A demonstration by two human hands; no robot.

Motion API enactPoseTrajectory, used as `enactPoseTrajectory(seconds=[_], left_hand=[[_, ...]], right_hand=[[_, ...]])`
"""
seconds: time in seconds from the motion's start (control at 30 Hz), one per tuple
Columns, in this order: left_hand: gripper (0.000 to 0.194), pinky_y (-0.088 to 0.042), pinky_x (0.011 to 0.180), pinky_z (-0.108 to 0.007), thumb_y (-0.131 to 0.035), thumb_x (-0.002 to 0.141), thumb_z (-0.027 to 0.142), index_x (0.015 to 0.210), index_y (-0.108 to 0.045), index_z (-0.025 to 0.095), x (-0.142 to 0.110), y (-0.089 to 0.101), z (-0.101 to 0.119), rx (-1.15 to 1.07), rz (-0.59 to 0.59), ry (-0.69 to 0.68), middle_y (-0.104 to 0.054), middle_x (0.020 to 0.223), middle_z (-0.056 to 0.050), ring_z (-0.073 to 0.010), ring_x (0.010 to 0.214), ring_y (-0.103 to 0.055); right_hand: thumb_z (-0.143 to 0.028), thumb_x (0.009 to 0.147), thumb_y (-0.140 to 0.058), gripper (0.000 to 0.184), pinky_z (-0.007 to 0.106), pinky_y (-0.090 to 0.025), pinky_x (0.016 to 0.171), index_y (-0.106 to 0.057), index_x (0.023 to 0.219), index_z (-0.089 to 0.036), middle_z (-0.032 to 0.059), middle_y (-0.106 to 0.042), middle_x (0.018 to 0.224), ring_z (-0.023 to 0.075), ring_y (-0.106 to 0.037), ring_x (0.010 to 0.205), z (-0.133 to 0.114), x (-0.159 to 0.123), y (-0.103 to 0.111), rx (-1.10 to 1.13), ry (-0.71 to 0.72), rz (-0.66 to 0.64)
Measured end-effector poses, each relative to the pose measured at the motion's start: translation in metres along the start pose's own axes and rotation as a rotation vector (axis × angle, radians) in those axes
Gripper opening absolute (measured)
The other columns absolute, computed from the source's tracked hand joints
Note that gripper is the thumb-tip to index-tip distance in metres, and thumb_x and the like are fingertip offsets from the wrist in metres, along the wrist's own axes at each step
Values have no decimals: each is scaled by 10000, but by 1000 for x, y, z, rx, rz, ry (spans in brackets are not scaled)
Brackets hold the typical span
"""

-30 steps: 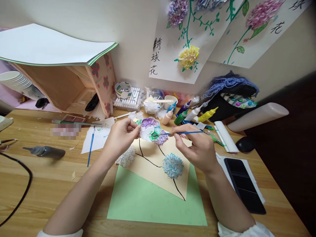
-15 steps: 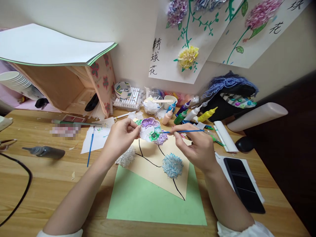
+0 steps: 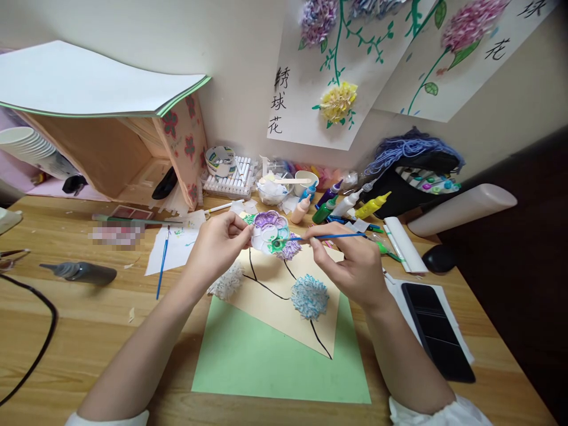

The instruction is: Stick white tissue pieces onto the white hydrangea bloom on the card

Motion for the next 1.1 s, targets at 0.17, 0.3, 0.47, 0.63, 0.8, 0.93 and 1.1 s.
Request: enactPoseTrajectory(seconds=[0.17,0.3,0.47,0.63,0.8,0.93,1.1], left_hand=[[233,-511,602,-296,-600,792,385,717,-569,167,-1,1,1,14,-1,-14,-675,667,-45,-188,640,-660],[226,-511,604,-302,-602,792,378,718,-569,167,0,1,0,23,7,-17,-677,671,-43,-188,638,-659],[221,-507,601,-301,-595,798,376,725,-568,169,1,1,0,31,5,-19,-679,674,-42,-188,641,-660],[223,-498,593,-296,-595,796,377,726,-572,167,0,0,0,44,7,-28,-676,666,-42,-189,635,-659],[230,-491,588,-292,-594,796,384,721,-574,167,0,0,2,54,13,-30,-680,666,-45,-191,638,-663],[225,-491,589,-294,-591,797,381,721,-576,169,0,0,2,64,11,-28,-681,665,-42,-192,637,-663],[220,-494,590,-292,-591,799,378,720,-575,172,0,1,2,66,17,-34,-682,668,-38,-189,638,-664]], right_hand=[[-139,836,-545,135,255,-516,669,-656,868,-208,1,-715,794,144,-672,709,4,0,-1,3,-24,-3],[-141,837,-553,112,253,-513,661,-645,866,-198,10,-720,816,139,-668,691,7,-1,1,-27,-36,26],[-140,840,-547,117,250,-514,658,-642,875,-198,12,-714,810,137,-664,684,5,-1,1,-32,-37,39],[-135,840,-536,124,253,-513,668,-636,864,-205,5,-707,793,146,-668,720,2,-1,-2,-7,-26,0],[-139,836,-539,132,264,-512,676,-642,882,-207,10,-706,804,151,-664,725,3,-1,-1,9,-32,3],[-154,837,-537,121,265,-512,670,-643,853,-209,6,-705,784,150,-663,697,7,0,-2,4,-79,-1],[-160,844,-535,122,253,-508,658,-647,866,-205,6,-711,807,145,-669,713,9,0,-4,27,-91,-31]])
Point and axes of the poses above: each hand's wrist, its own x-axis towards the middle knuckle, its own y-axis out of the back of the hand, z = x × y, the point moved 7 cm from there along x, towards the middle knuckle
